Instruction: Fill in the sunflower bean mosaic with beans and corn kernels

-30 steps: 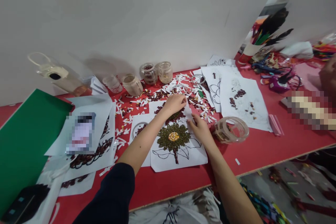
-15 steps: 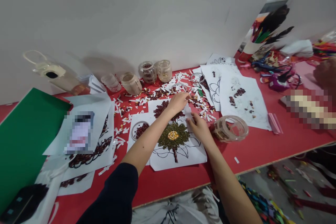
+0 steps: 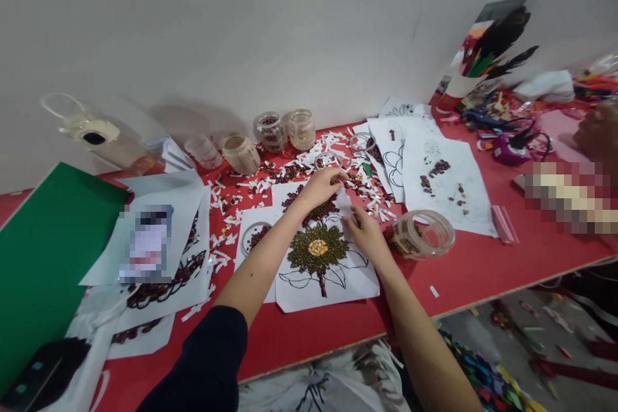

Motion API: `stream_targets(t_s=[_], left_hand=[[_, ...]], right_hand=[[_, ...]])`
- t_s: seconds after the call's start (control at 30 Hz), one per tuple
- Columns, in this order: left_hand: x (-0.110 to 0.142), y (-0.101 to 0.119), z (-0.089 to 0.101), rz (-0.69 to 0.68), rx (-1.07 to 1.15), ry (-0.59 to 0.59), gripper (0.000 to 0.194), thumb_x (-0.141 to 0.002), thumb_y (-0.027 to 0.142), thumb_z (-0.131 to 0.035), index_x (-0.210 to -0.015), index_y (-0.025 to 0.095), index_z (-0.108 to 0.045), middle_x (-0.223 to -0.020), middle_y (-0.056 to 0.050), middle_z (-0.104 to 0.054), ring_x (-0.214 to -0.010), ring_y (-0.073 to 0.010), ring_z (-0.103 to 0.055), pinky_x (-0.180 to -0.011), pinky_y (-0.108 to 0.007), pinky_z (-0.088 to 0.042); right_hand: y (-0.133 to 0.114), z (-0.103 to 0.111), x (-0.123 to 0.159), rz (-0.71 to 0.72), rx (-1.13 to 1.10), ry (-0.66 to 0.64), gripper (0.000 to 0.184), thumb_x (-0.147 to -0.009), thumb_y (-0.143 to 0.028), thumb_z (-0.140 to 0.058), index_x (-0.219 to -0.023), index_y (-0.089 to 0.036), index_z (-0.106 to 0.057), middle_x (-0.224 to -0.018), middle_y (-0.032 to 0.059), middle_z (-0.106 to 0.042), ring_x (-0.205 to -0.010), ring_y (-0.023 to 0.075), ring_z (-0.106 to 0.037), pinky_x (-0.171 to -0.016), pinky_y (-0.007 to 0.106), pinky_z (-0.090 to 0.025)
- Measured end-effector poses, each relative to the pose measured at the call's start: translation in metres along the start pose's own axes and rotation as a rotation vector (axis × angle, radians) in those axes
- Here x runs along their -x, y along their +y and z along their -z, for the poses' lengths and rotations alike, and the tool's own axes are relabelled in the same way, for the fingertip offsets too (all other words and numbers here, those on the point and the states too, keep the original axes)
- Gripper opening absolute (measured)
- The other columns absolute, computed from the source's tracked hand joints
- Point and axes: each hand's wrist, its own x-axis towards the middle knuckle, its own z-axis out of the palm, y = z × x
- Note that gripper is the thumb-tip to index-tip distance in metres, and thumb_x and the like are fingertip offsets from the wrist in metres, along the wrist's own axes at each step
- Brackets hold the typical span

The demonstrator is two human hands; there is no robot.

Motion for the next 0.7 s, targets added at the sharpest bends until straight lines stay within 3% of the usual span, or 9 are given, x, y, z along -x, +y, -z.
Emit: stream_targets(t_s=[0.1, 0.3, 0.53, 0.63, 0.7], left_hand=[[0.002, 0.004, 0.001, -0.015, -0.083, -0.04, 0.027, -0.098, 0.034, -0.062, -0.117, 0.015, -0.063, -0.118, -0.008, -0.065, -0.104, -0.021, -0.066, -0.091, -0.042, -0.057], [0.007, 0.011, 0.002, -0.003, -0.228, -0.07, 0.032, -0.098, 0.036, -0.061, -0.124, 0.017, -0.06, -0.126, -0.01, -0.062, -0.108, -0.0228, -0.064, -0.093, -0.044, -0.056], [0.002, 0.011, -0.003, 0.02, -0.188, -0.045, 0.032, -0.098, 0.036, -0.061, -0.124, 0.017, -0.06, -0.126, -0.01, -0.061, -0.108, -0.0227, -0.064, -0.093, -0.044, -0.056], [-0.001, 0.021, -0.009, 0.018, -0.088, -0.014, 0.022, -0.098, 0.027, -0.061, -0.117, 0.016, -0.064, -0.118, -0.009, -0.066, -0.104, -0.0203, -0.065, -0.093, -0.042, -0.056], [-0.002, 0.031, -0.015, 0.001, 0.001, -0.014, 0.02, -0.098, 0.014, -0.056, -0.115, 0.017, -0.066, -0.109, -0.008, -0.071, -0.096, -0.015, -0.067, -0.092, -0.034, -0.056]], right_hand=[[0.0, 0.0, 0.0, 0.003, 0.002, -0.002, 0.042, -0.086, -0.043, -0.051, -0.112, -0.014, -0.066, -0.091, 0.0111, -0.073, -0.077, 0.0244, -0.064, -0.073, 0.036, -0.05], [0.0, 0.0, 0.0, 0.005, 0.0, -0.002, 0.041, -0.087, -0.043, -0.051, -0.113, -0.015, -0.065, -0.092, 0.0113, -0.073, -0.08, 0.0253, -0.064, -0.074, 0.037, -0.05], [0.0, 0.001, -0.001, 0.001, 0.004, -0.006, 0.042, -0.085, -0.045, -0.052, -0.111, -0.015, -0.066, -0.091, 0.0111, -0.072, -0.079, 0.025, -0.063, -0.074, 0.037, -0.05], [-0.001, 0.001, -0.001, -0.002, 0.007, -0.008, 0.041, -0.085, -0.044, -0.051, -0.11, -0.014, -0.065, -0.086, 0.0095, -0.071, -0.074, 0.0237, -0.062, -0.071, 0.035, -0.049], [-0.002, 0.001, -0.001, -0.001, 0.009, -0.016, 0.039, -0.085, -0.043, -0.05, -0.107, -0.015, -0.065, -0.081, 0.0077, -0.07, -0.069, 0.0221, -0.06, -0.067, 0.033, -0.048]])
